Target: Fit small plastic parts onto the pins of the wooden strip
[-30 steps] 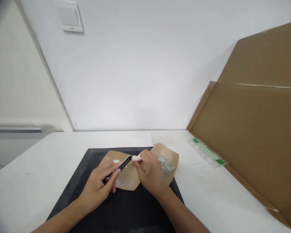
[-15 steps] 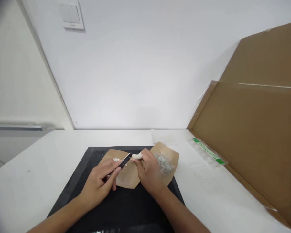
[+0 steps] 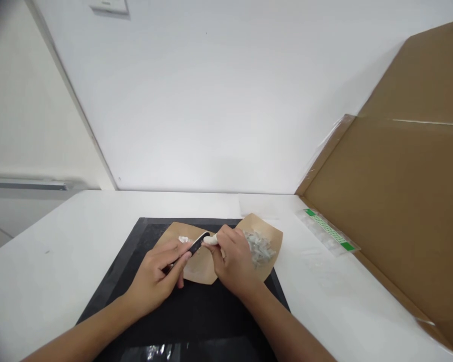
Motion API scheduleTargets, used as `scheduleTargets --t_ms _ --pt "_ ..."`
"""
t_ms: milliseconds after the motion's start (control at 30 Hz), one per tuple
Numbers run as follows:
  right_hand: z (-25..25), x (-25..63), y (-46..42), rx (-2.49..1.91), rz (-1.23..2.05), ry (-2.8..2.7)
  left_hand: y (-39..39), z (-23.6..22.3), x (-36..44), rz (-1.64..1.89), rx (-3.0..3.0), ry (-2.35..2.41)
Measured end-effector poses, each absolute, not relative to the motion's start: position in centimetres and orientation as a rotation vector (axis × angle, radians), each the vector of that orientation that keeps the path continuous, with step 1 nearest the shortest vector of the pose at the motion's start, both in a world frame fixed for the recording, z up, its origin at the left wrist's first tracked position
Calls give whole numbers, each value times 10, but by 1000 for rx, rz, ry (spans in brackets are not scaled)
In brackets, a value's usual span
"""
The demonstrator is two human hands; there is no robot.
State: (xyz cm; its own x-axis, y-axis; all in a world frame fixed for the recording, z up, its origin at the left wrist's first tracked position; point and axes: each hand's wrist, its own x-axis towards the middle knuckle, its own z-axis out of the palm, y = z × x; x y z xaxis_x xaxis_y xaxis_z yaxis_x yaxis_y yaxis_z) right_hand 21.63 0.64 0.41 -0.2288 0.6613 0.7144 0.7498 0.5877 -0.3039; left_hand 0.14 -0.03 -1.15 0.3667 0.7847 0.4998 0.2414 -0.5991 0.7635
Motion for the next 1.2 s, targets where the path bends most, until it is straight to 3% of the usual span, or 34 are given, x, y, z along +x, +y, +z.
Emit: scheduleTargets --t_ms 333,600,1200 --pt "7 220 3 -1127 29 -1937 1 -11 1 1274 2146 908" --pt "10 226 8 -1207 -22 -1953 7 -5 -4 1357 2227 1006" --pt "7 227 13 -1140 511 -1892 13 -6 -8 1214 2040 1214"
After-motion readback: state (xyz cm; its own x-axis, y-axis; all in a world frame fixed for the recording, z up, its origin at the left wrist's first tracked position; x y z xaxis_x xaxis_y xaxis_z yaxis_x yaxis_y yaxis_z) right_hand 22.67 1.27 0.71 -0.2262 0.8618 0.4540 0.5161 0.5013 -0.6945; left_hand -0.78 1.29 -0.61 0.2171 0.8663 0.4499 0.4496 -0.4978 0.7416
